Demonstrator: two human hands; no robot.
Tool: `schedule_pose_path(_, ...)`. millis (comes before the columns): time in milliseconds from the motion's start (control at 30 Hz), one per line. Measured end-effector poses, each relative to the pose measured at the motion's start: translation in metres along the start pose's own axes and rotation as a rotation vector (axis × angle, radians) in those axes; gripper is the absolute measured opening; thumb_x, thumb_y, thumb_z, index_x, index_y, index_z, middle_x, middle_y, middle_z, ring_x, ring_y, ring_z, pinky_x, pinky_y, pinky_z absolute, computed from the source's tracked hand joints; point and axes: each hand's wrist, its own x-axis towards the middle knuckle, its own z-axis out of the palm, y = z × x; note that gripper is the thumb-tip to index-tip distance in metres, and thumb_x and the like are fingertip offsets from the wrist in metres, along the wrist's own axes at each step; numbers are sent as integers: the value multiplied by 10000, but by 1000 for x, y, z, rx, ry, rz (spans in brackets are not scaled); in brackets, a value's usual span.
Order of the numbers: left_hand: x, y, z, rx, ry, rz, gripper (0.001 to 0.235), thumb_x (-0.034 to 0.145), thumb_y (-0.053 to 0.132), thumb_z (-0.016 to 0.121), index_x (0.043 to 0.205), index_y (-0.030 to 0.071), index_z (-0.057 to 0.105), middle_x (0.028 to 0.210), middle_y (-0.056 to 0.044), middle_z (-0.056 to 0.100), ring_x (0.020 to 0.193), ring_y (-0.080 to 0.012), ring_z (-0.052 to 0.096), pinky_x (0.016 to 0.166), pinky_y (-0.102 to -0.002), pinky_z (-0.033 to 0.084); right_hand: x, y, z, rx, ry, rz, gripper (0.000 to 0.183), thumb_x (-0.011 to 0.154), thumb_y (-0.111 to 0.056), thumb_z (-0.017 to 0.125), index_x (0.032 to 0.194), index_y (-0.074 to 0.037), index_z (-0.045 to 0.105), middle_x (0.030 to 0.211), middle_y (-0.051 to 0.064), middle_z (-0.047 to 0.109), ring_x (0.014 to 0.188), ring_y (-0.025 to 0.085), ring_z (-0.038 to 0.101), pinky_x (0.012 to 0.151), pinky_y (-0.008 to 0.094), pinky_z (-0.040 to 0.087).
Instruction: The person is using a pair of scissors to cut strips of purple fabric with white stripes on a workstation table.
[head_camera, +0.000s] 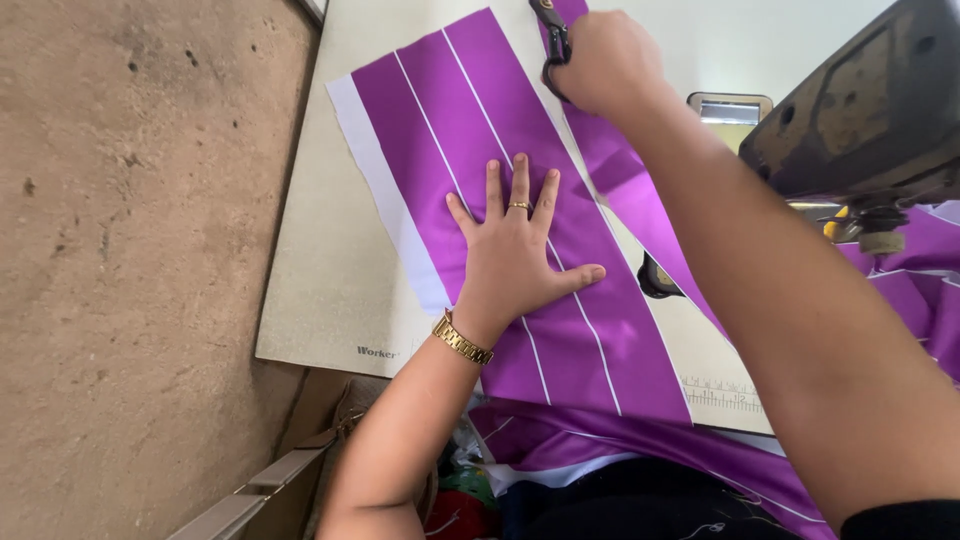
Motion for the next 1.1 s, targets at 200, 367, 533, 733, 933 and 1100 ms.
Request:
schedule_pose_path(200,9,-1,-22,47,-169,-25,1050,684,862,369,1450,164,206,1504,-156,110,1361,-396,75,919,-783,114,-108,4,-1,-180,141,-98,200,793,-180,545,950,-85,467,650,103,633,545,351,636,450,441,474)
schedule_pose_path(367,7,6,-23,-95,-127,-18,1051,645,751,577,1440,121,302,1503,-205,187,1368,-450,127,904,-798,104,-220,57,-15,-152,-117,-81,319,764,-274,615,992,-94,483,776,115,668,749,333,677,617,438,513)
schedule_pose_path(533,4,9,-16,-55,-92,12,1031,683,737,538,1444,85,294,1497,-232,196,1363,-466,137,909,-793,85,-313,138,-22,-63,-66,-224,421,704,-106,597,1108,-71,481,869,113,656,874,301,645,682,414,473)
schedule_pose_path(733,17,16,-16,-13,-144,-64,1033,687,746,503,1463,111,255,1511,-206,157,1378,-441,94,918,-794,111,-352,224,-30,-197,211,-239,220,684,-209,661,856,-153,535,725,17,569,798,238,604,680,365,429)
schedule_pose_path(933,54,17,-17,7,-295,-89,1120,612,859,258,1479,171,85,1531,-124,-26,1384,-370,-41,993,-730,-4,-356,248,-106,-263,742,-219,214,1029,-140,825,975,4,676,814,121,568,722,272,524,704,411,439)
schedule_pose_path(1100,99,8,-22,3,-301,-109,1033,680,807,302,1478,181,106,1534,-125,11,1395,-331,-18,1041,-674,47,-327,312,-129,-557,524,32,236,1265,-80,438,1340,67,606,738,56,637,883,246,704,1243,292,268)
